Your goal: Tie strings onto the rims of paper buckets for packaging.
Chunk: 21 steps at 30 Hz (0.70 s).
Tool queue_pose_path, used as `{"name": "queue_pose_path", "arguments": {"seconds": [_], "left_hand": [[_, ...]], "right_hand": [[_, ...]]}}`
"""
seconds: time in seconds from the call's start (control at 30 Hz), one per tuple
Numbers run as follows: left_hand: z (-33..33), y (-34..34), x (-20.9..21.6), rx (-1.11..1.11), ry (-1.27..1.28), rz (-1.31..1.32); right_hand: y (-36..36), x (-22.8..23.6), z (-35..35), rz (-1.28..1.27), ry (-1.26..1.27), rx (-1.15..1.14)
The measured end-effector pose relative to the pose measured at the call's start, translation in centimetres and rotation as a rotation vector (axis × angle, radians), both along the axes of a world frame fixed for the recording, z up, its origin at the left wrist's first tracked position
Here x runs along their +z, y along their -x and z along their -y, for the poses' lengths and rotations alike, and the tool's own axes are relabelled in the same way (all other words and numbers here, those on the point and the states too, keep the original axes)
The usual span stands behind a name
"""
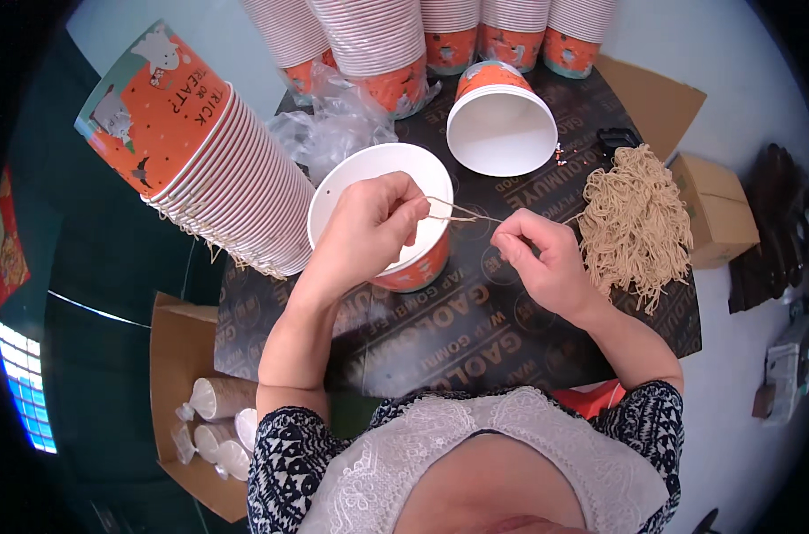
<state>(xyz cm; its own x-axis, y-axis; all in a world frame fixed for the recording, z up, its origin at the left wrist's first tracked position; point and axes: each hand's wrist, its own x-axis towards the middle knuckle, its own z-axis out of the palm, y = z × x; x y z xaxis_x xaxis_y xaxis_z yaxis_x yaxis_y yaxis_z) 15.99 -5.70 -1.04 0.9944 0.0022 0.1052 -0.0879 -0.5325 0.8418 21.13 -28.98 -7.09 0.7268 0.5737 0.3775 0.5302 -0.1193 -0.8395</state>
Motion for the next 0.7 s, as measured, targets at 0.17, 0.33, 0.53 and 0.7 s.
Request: {"name": "queue_pose_path", "arguments": {"seconds": [0.17,0.33,0.53,0.7], "left_hand": [[0.8,-0.3,-0.5,-0.022,0.094,-0.033],[1.6,-0.1,-0.4,-0.027,0.202,-0.097],[2.2,0.2,-0.6,-0.053,0.179,-0.080],[2.0,0.4,-0.7,-0.033,0.142,-0.050]], "right_hand": [[0.1,-1.2,-0.6,-0.132,-0.130,-0.051],[0.7,-2.3,-1.1,-0.277,-0.186,0.018],[1.2,-2.1,-0.8,-0.227,-0.047,0.086],[1.4,-2.1,-1.2,0.069,-0.163,-0.019]]}}
